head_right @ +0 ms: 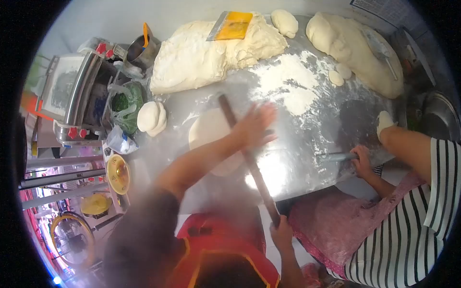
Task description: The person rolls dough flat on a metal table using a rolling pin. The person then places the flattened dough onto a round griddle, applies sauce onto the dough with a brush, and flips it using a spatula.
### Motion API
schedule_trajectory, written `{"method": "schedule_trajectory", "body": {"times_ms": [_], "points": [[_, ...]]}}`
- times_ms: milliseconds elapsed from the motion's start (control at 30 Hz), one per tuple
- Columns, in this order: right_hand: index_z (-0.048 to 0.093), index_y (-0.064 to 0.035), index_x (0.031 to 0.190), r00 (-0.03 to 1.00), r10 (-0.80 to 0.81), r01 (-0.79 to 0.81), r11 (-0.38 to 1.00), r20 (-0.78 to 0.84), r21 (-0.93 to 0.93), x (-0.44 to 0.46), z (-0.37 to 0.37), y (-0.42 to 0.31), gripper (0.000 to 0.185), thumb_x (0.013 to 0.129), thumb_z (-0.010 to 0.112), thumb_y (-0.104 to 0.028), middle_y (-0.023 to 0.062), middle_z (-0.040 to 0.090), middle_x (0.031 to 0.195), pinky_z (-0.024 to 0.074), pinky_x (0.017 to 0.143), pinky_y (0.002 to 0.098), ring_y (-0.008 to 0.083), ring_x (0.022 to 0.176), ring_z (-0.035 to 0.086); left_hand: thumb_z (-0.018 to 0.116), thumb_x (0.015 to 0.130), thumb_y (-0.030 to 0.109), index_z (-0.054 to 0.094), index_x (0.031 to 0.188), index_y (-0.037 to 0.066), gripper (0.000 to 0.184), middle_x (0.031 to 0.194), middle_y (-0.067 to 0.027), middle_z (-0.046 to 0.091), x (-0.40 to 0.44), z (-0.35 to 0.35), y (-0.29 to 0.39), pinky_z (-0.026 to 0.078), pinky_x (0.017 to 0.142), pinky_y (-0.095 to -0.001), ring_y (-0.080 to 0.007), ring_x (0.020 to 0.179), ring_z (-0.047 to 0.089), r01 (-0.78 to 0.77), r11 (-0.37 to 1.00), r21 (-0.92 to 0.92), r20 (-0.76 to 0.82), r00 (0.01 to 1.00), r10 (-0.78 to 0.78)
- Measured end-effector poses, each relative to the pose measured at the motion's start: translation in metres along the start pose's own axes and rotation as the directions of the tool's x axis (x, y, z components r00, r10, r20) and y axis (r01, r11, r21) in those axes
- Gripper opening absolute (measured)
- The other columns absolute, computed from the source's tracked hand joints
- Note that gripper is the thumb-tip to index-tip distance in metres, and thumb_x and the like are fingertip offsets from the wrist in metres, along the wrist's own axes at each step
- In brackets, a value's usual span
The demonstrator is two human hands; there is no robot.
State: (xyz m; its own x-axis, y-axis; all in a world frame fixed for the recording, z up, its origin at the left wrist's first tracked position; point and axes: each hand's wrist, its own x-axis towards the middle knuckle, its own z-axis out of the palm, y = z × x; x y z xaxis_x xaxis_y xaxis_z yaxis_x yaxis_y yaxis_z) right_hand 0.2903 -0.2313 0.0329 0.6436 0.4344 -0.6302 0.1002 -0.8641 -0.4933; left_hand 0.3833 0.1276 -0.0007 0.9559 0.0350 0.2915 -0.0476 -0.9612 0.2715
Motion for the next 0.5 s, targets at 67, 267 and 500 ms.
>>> {"method": "schedule_trajectory", "body": {"times_ms": [67, 267, 500], "points": [[0.049, -0.0023, 0.115, 0.998, 0.05, -0.052, 0.997, -0.044, -0.061, -0.001, -0.01, -0.004, 0.042, 0.08, 0.065, -0.019, 0.0248, 0.062, 0.105, 0.0449, 0.085, 0.05, 0.0433, 0.1, 0.059, 0.049, 0.091, 0.048, 0.038, 0.139, -0.001, 0.069, 0.147, -0.0174, 0.035, 0.026, 0.002, 0.0, 0.015, 0.114, -0.0512, -0.031, 0.14, 0.027, -0.046, 0.997, -0.065, -0.058, 0.997, 0.042], [0.052, -0.0009, 0.1, 0.995, -0.074, 0.074, 0.997, 0.073, -0.002, -0.008, 0.025, -0.008, 0.033, 0.079, 0.068, -0.021, 0.0235, 0.064, 0.085, 0.0489, 0.071, 0.0462, 0.0422, 0.084, 0.063, 0.054, 0.089, 0.044, 0.038, 0.137, -0.002, 0.069, 0.143, -0.0173, 0.04, -0.117, -0.046, -0.025, 0.015, 0.115, -0.0478, -0.0312, 0.14, 0.026, 0.136, 0.991, 0.006, 0.176, 0.975, -0.135], [0.052, -0.0017, 0.093, 0.993, -0.114, 0.114, 0.993, 0.0, -0.032, -0.026, 0.054, -0.032, 0.03, 0.081, 0.068, -0.025, 0.0242, 0.063, 0.083, 0.0469, 0.069, 0.049, 0.0435, 0.083, 0.061, 0.051, 0.09, 0.044, 0.037, 0.138, -0.001, 0.068, 0.146, -0.017, 0.035, -0.116, -0.05, -0.034, 0.015, 0.116, -0.046, -0.0315, 0.139, 0.026, 0.196, 0.978, -0.072, 0.141, 0.973, -0.185]]}}
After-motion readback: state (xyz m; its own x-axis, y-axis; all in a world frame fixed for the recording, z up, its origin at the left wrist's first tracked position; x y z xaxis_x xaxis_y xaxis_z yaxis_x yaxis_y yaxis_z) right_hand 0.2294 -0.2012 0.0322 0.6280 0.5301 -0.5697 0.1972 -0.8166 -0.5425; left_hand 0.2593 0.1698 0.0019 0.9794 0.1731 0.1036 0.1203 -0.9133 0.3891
